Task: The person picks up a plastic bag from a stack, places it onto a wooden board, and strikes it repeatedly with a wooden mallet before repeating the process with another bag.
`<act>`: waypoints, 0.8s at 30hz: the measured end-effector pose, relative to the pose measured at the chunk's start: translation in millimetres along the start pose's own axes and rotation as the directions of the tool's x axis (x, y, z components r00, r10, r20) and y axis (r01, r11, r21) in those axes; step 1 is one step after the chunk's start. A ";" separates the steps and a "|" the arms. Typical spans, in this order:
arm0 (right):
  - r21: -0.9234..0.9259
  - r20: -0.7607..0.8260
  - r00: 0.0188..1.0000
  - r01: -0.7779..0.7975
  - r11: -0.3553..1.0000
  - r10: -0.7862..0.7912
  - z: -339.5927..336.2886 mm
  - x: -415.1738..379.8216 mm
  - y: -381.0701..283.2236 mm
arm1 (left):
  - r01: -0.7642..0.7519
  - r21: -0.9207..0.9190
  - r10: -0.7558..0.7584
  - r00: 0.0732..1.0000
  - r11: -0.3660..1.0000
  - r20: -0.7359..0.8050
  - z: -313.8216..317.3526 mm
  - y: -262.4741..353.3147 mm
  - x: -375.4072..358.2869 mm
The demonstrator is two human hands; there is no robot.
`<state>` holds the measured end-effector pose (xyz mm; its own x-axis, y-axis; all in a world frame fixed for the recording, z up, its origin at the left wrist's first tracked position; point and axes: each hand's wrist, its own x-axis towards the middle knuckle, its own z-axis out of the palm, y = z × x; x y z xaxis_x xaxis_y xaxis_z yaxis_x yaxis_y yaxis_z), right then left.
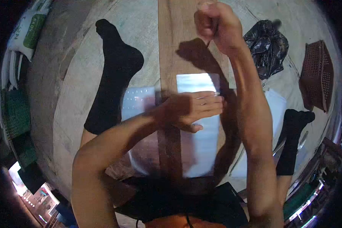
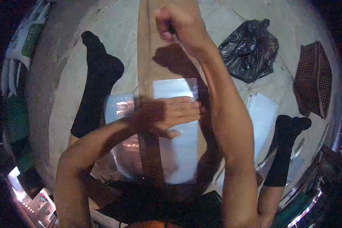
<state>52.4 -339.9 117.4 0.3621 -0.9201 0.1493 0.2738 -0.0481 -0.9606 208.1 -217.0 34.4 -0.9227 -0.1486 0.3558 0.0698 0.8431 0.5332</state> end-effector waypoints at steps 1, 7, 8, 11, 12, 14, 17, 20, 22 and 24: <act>0.009 0.000 1.000 -0.005 1.000 0.005 10.2 -9.6 -4.3 | 0.021 0.026 -0.022 1.000 0.999 0.019 -1.2 2.3 -0.7; -0.182 0.153 0.903 0.426 0.886 -0.402 89.2 -115.0 -7.1 | 0.245 -0.109 -0.215 0.949 0.963 0.229 5.4 4.7 4.3; -0.180 0.180 0.906 0.414 0.892 -0.384 97.4 -126.2 3.4 | 0.116 0.152 -0.101 0.989 0.981 -0.107 1.9 14.8 -0.3; -0.179 0.183 0.912 0.399 0.899 -0.368 118.0 -133.2 33.1 | 0.015 0.231 -0.045 0.991 0.973 0.123 0.2 3.6 3.6; -0.180 0.164 0.913 0.399 0.899 -0.373 117.8 -131.7 37.7 | 0.020 0.204 -0.052 0.987 0.979 0.150 1.9 1.0 4.3; -0.179 0.140 0.916 0.397 0.900 -0.376 117.7 -128.3 44.2 | 0.046 0.148 -0.075 0.978 0.988 0.196 4.7 -0.5 4.9; -0.181 0.135 0.917 0.396 0.900 -0.376 113.4 -123.0 51.4 | 0.057 0.182 -0.103 0.963 0.982 0.250 -0.3 4.5 11.9; -0.149 0.122 0.923 0.381 0.912 -0.365 114.0 -121.0 56.3 | 0.094 0.241 -0.171 0.931 0.966 0.323 -3.3 9.4 14.0; -0.103 0.122 0.924 0.375 0.921 -0.362 109.6 -117.6 60.7 | 0.067 0.267 -0.141 0.953 0.961 0.267 14.5 3.3 6.4; -0.011 0.135 0.901 0.417 0.909 -0.412 107.3 -114.2 58.3 | 0.025 0.341 -0.077 0.987 0.940 0.139 38.0 -5.1 -5.6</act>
<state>122.6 -195.8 69.6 0.3341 -0.7569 0.5617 0.3899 -0.4316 -0.8135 198.5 -200.9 0.5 -0.9689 -0.1397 0.2042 -0.0868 0.9648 0.2482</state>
